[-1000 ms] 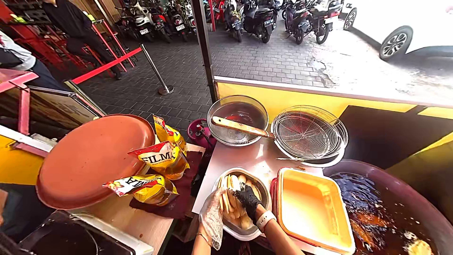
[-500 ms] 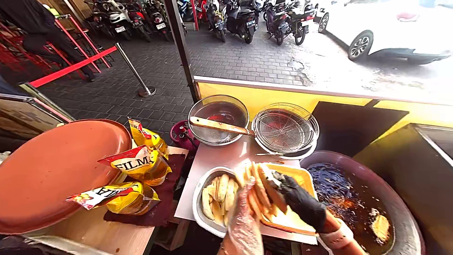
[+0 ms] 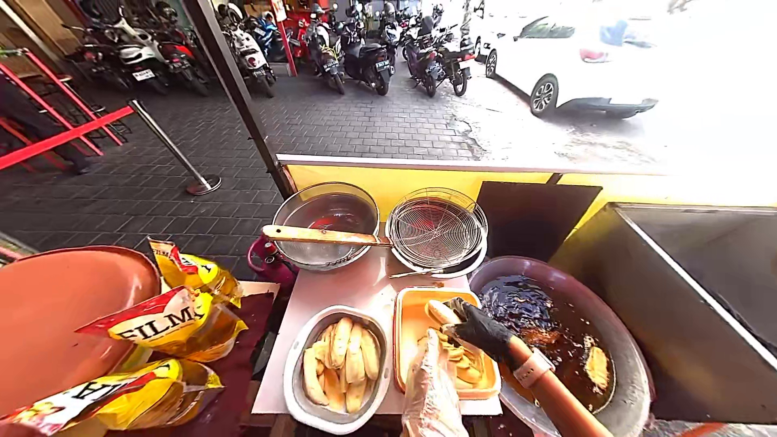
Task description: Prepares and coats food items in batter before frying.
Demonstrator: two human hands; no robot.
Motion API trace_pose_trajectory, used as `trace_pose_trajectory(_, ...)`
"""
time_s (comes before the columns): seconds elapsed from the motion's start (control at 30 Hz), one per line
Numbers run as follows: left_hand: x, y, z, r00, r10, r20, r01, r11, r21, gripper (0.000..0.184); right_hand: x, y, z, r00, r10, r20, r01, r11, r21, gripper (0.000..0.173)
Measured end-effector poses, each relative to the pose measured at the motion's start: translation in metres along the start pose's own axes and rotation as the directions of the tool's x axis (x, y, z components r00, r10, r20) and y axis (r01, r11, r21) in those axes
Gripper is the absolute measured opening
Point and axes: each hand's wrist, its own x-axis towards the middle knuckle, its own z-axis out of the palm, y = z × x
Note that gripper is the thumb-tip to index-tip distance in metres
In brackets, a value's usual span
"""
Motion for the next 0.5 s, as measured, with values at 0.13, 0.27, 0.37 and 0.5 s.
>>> trace_pose_trajectory(0.13,0.022,0.009,-0.001,0.988,0.126,0.084,-0.113,0.983,-0.145,0.049,-0.017,-0.01,0.032,0.974,-0.223,0.031,0.178,0.847,0.501,0.057)
trace_pose_trajectory(0.27,0.034,-0.003,-0.012,0.955,0.236,0.179,-0.19,0.951,-0.243,0.045,-0.025,-0.025,0.044,0.962,-0.23,-0.144,0.212,0.968,-0.134,0.05)
trace_pose_trajectory(0.37,0.032,-0.012,-0.016,0.94,0.28,0.193,-0.262,0.958,-0.113,0.05,-0.036,-0.039,0.044,0.97,-0.195,-0.146,0.13,0.92,-0.369,0.056)
trace_pose_trajectory(0.5,0.028,-0.013,-0.007,0.978,0.197,0.067,-0.198,0.98,0.008,0.045,-0.029,-0.027,0.03,0.99,-0.099,-0.098,0.071,0.963,-0.258,0.059)
